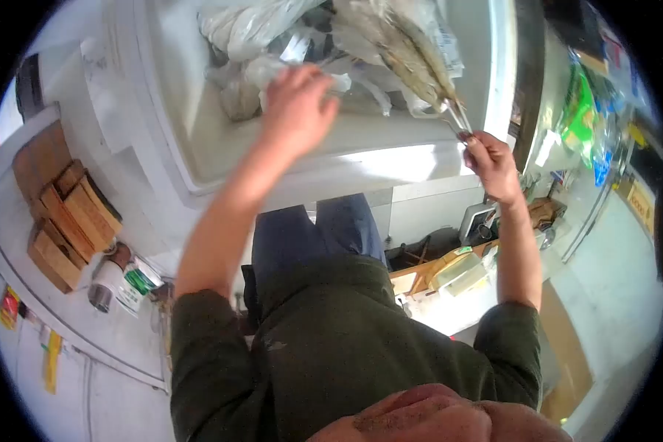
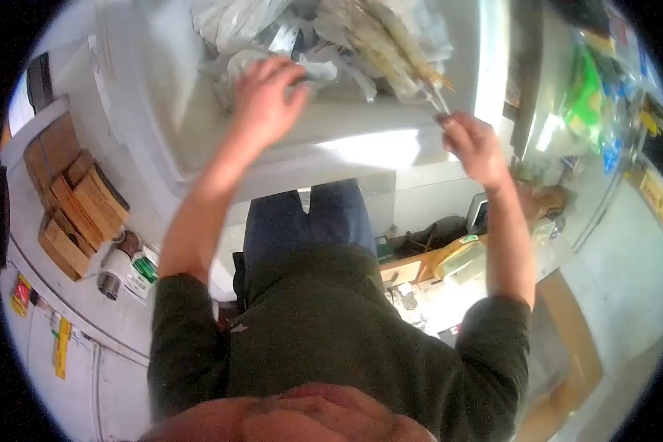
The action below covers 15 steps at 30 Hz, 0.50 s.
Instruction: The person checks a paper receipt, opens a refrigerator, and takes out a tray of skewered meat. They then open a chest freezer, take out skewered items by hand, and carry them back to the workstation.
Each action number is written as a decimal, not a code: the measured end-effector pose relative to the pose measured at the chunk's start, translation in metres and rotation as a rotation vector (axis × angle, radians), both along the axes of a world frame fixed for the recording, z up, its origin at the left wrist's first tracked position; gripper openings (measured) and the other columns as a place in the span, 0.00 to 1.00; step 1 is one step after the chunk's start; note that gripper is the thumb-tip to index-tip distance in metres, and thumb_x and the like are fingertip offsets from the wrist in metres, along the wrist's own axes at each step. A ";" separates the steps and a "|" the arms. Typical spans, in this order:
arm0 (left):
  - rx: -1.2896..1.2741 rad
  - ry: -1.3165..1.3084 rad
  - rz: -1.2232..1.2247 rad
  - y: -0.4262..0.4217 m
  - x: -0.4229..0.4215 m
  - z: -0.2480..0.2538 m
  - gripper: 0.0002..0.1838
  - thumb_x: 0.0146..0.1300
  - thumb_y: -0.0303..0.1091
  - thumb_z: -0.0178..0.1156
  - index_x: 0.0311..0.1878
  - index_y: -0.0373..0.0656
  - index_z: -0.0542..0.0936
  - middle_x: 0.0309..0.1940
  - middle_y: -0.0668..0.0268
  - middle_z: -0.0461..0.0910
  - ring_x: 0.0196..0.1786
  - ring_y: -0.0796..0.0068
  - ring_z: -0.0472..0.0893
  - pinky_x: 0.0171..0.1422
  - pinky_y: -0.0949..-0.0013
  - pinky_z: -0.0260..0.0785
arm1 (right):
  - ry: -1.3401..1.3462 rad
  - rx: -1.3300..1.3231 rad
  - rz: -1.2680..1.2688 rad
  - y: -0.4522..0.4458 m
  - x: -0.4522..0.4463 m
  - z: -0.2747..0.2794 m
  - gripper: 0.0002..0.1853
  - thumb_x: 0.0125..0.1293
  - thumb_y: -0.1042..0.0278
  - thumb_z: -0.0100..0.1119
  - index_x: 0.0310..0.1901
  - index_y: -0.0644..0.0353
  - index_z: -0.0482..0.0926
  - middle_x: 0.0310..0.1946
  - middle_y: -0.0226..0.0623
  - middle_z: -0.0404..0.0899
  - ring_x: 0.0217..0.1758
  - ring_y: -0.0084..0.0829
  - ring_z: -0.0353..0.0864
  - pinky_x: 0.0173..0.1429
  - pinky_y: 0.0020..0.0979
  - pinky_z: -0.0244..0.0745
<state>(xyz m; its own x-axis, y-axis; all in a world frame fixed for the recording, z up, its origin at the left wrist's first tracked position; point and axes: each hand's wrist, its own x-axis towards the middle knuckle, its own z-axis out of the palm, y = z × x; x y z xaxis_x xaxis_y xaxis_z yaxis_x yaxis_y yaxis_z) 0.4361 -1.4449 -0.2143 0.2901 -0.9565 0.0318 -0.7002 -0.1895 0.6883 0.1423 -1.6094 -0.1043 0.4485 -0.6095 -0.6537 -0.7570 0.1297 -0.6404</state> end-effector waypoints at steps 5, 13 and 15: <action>0.147 1.301 0.179 -0.019 -0.098 0.055 0.12 0.65 0.40 0.60 0.42 0.41 0.81 0.39 0.69 0.81 0.44 0.76 0.78 0.52 0.70 0.69 | -0.126 0.060 -0.173 0.051 0.034 0.023 0.13 0.72 0.64 0.50 0.33 0.61 0.77 0.21 0.25 0.74 0.23 0.15 0.67 0.28 0.19 0.63; 0.079 1.466 0.156 -0.014 -0.098 0.107 0.11 0.64 0.36 0.61 0.37 0.36 0.80 0.32 0.70 0.81 0.37 0.83 0.77 0.46 0.74 0.68 | -0.246 0.000 -0.236 0.101 0.045 0.044 0.14 0.72 0.62 0.50 0.31 0.62 0.76 0.21 0.25 0.75 0.23 0.15 0.68 0.29 0.21 0.65; 0.089 1.283 0.077 -0.014 -0.088 0.111 0.12 0.63 0.37 0.62 0.38 0.35 0.80 0.32 0.69 0.82 0.37 0.81 0.78 0.45 0.74 0.69 | -0.255 -0.056 -0.261 0.102 0.045 0.043 0.14 0.71 0.62 0.51 0.31 0.63 0.76 0.21 0.25 0.74 0.23 0.16 0.68 0.29 0.22 0.65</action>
